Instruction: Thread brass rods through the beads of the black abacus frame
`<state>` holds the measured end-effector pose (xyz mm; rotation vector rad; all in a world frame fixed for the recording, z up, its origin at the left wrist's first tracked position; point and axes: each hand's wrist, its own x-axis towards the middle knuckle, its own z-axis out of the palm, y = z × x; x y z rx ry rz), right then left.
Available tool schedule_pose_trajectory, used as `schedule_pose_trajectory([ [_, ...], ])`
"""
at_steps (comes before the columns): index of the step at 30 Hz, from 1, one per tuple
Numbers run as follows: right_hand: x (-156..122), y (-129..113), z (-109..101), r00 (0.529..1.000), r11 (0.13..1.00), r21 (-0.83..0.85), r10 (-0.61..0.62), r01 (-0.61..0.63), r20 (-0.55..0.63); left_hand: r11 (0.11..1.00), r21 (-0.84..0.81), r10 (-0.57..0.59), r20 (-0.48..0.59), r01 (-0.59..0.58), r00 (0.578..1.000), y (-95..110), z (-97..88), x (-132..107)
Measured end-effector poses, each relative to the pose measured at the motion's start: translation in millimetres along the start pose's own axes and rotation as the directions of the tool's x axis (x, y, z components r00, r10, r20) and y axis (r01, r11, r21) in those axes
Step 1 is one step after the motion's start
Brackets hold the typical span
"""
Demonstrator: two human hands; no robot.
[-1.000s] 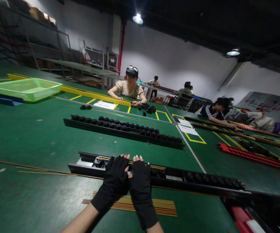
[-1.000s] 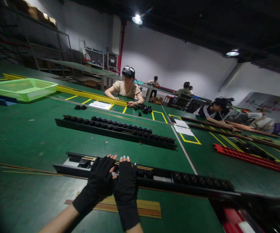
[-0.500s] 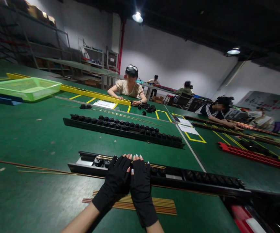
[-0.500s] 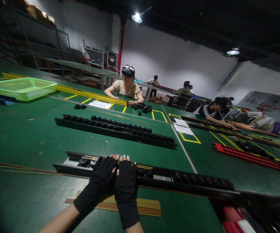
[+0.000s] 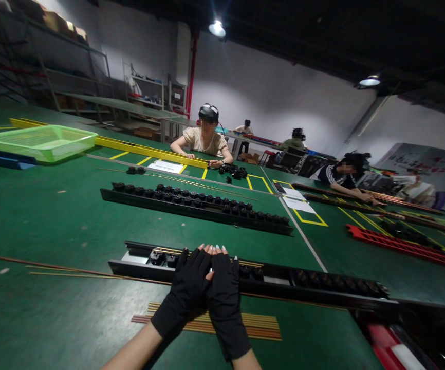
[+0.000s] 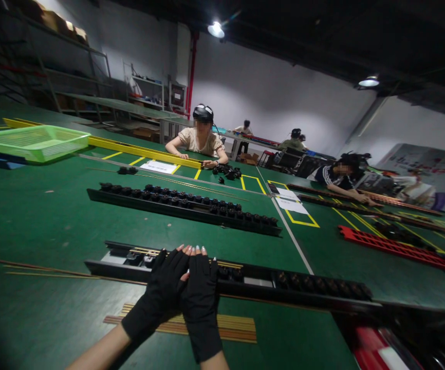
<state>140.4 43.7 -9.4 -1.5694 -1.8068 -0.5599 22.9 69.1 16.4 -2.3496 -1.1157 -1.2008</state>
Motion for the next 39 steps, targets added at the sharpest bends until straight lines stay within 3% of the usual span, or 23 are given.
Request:
schedule_pose_trajectory([
  [5, 1, 0, -2, 1.0, 1.0, -0.007, 0.002, -0.002, 0.013, 1.0, 0.007, -0.007, -0.013, 0.007, 1.0, 2, -0.1, 1],
  [9, 2, 1, -4, 0.999, 0.999, -0.036, -0.03, 0.028, -0.044, 1.0, 0.014, 0.006, -0.013, -0.005, 1.0, 0, 0.2, 1],
  [14, 5, 6, -9, 0.998, 0.994, -0.089, 0.066, -0.068, -0.023, 1.0, 0.025, 0.015, -0.03, -0.014, 0.999, 0, 1.8, 0],
  [23, 4, 9, -7, 0.998, 0.992, -0.118, 0.046, -0.051, -0.049, 1.0, 0.021, 0.023, -0.068, -0.022, 0.997, 2, -0.4, 2],
  [31, 7, 18, -16, 0.997, 0.986, -0.162, 0.02, -0.032, -0.074, 1.0, 0.001, 0.0, 0.004, 0.0, 1.0, 1, 1.5, -5],
  [34, 7, 26, -22, 0.995, 0.976, -0.217, 0.013, -0.035, -0.099, 0.997, -0.044, 0.059, 0.056, -0.057, 0.997, 0, -3.5, -5],
  [39, 6, 31, -23, 0.995, 0.966, -0.26, -0.019, -0.006, -0.096, 0.995, -0.025, 0.098, 0.047, -0.097, 0.994, -1, -8.2, -3],
])
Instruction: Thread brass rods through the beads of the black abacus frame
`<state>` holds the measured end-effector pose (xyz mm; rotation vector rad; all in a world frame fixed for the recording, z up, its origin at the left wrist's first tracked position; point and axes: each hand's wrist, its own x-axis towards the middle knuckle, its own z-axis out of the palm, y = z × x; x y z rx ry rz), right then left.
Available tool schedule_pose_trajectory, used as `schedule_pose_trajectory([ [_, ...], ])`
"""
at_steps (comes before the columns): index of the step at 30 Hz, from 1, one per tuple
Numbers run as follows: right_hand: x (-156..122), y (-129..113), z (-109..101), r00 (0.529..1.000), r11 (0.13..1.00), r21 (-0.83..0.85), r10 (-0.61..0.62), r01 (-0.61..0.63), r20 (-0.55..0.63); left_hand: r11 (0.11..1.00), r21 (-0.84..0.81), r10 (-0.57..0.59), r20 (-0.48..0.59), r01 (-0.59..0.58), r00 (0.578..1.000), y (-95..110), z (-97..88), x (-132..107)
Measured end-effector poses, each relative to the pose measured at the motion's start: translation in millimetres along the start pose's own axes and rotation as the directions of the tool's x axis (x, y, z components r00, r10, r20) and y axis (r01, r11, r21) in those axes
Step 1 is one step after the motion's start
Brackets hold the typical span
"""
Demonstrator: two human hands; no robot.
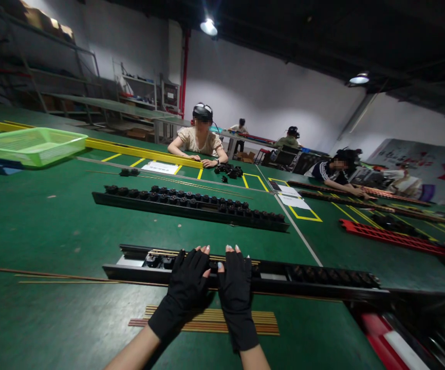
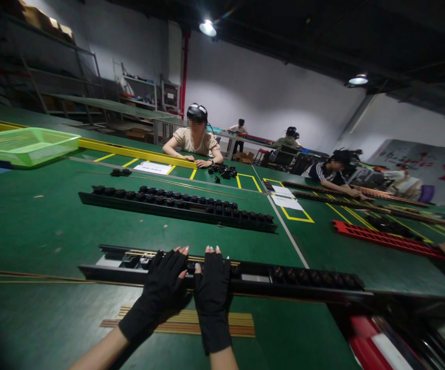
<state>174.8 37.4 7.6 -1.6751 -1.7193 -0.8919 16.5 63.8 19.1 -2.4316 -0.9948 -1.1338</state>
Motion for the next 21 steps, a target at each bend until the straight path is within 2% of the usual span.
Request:
schedule_pose_trajectory([
  [7, -2, 0, 1, 1.0, 1.0, -0.023, -0.009, 0.01, 0.016, 0.999, 0.036, -0.036, 0.01, 0.036, 0.999, -2, 2.3, 2],
  [11, -1, -1, -2, 1.0, 1.0, 0.008, -0.005, 0.005, 0.017, 0.998, 0.042, -0.053, -0.027, 0.054, 0.998, -1, 2.7, 3],
  [17, -1, 11, -5, 0.978, 0.979, 0.002, 0.204, -0.205, 0.049, 0.996, 0.027, -0.081, 0.019, 0.08, 0.997, 1, 0.6, 4],
  [21, -4, 20, -2, 0.97, 0.975, 0.02, 0.218, -0.221, 0.106, 0.997, 0.05, -0.052, 0.017, 0.052, 0.998, -1, 1.2, 4],
])
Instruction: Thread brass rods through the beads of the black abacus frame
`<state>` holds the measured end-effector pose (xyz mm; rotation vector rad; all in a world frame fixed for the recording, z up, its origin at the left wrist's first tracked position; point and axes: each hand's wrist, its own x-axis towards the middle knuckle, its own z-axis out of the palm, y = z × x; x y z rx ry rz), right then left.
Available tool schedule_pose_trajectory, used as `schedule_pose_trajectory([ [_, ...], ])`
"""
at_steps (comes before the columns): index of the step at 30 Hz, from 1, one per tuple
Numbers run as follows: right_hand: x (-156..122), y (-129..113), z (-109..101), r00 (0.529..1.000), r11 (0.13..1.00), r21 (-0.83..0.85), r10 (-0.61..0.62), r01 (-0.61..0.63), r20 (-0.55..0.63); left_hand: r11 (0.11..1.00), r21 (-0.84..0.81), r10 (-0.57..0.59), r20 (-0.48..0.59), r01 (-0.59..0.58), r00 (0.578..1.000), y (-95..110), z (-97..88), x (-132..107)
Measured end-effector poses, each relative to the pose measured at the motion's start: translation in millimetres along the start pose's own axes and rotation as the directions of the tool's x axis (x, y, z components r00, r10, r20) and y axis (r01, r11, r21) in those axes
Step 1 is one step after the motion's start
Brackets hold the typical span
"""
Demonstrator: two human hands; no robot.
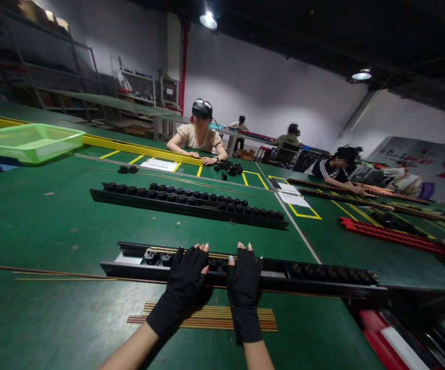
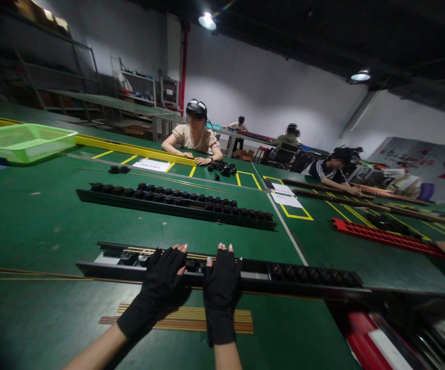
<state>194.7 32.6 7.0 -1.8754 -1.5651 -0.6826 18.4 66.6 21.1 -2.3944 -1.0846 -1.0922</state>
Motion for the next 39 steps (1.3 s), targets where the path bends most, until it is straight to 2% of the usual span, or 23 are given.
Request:
schedule_pose_trajectory([
  [6, 0.8, -1.4, -0.6, 1.0, 1.0, -0.008, -0.001, 0.001, 0.01, 1.0, 0.005, 0.0, 0.009, 0.0, 1.0, -0.8, 1.5, -1.4],
  [10, 4.3, 0.0, -3.9, 0.999, 0.999, -0.034, 0.04, -0.041, -0.03, 1.0, -0.002, -0.004, 0.031, 0.004, 1.0, -0.8, 1.8, -2.5],
  [13, 5.9, 3.5, -6.0, 0.997, 0.997, -0.029, 0.076, -0.076, -0.021, 1.0, 0.003, -0.005, 0.017, 0.005, 1.0, -1.2, 2.1, -2.3],
  [23, 5.4, 6.7, -5.4, 0.997, 0.997, -0.02, 0.071, -0.071, -0.004, 1.0, 0.007, -0.011, -0.032, 0.012, 0.999, -2.8, 6.5, -1.6],
  [29, 7.6, 6.0, -6.7, 0.997, 0.997, -0.014, 0.075, -0.075, -0.004, 1.0, -0.001, 0.012, 0.009, -0.012, 1.0, -2.2, 2.8, -2.1],
  [39, 7.6, 4.9, -6.6, 0.99, 0.988, 0.068, 0.14, -0.14, 0.0, 1.0, -0.011, -0.011, -0.004, 0.011, 1.0, -3.9, 7.8, -4.3],
])
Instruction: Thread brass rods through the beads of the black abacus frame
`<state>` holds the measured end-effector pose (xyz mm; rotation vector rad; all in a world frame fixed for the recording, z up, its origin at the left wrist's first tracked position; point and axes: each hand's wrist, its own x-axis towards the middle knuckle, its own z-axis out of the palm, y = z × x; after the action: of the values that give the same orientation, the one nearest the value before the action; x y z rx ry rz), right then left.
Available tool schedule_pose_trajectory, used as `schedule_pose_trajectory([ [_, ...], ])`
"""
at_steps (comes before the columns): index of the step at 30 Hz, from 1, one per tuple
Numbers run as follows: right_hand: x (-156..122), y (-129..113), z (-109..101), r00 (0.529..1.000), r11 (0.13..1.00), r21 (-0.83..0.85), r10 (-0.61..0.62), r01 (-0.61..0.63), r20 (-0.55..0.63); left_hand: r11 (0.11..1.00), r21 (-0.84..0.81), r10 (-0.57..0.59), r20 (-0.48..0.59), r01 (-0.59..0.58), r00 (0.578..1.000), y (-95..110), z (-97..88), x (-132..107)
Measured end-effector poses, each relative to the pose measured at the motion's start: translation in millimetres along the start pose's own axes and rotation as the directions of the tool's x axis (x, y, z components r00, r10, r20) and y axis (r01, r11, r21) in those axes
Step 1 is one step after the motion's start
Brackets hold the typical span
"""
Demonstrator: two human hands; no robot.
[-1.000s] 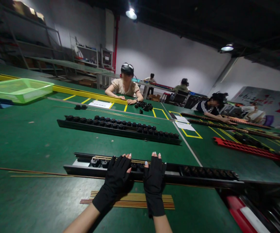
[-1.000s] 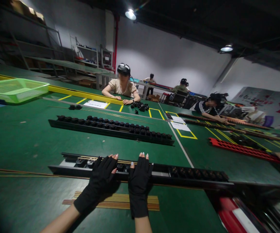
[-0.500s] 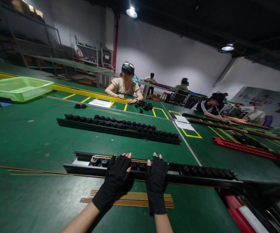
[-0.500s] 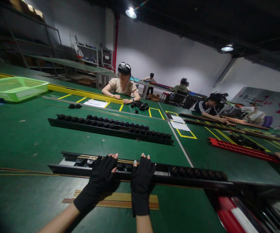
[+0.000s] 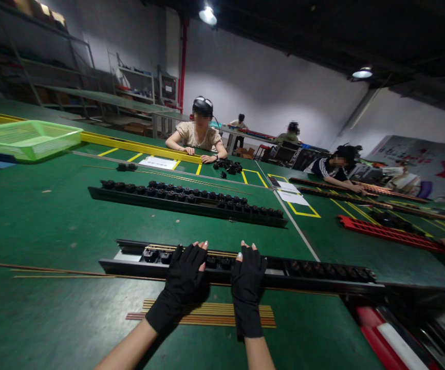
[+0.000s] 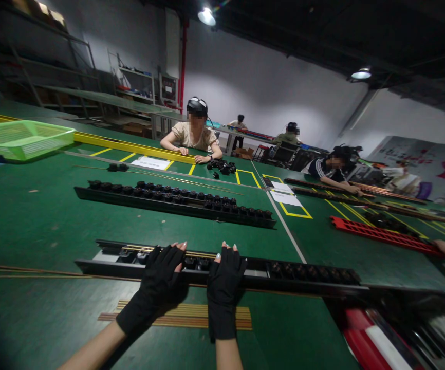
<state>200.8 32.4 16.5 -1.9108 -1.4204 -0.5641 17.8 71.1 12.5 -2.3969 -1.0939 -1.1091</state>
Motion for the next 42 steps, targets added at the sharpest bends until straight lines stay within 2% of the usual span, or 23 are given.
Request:
schedule_pose_trajectory([
  [21, 2, 2, -5, 0.999, 0.999, 0.041, 0.019, -0.02, 0.032, 1.0, 0.003, -0.016, -0.007, 0.016, 1.0, 0, 3.1, -3],
  [26, 7, 4, -9, 0.998, 0.972, 0.226, 0.048, -0.056, 0.04, 1.0, 0.009, -0.014, -0.025, 0.014, 1.0, -1, 5.7, -3],
  [32, 14, 1, -17, 0.989, 0.876, 0.46, 0.14, -0.148, 0.051, 1.0, 0.022, -0.002, -0.012, 0.002, 1.0, -1, 3.9, -2],
  [38, 16, -4, -19, 0.973, 0.779, 0.588, 0.222, -0.218, 0.066, 1.0, 0.014, -0.021, -0.025, 0.022, 0.999, 1, 1.6, -1],
  [42, 15, -4, -18, 0.968, 0.747, 0.621, 0.237, -0.237, 0.085, 1.0, 0.027, -0.003, -0.012, 0.003, 1.0, 2, 0.5, -2],
])
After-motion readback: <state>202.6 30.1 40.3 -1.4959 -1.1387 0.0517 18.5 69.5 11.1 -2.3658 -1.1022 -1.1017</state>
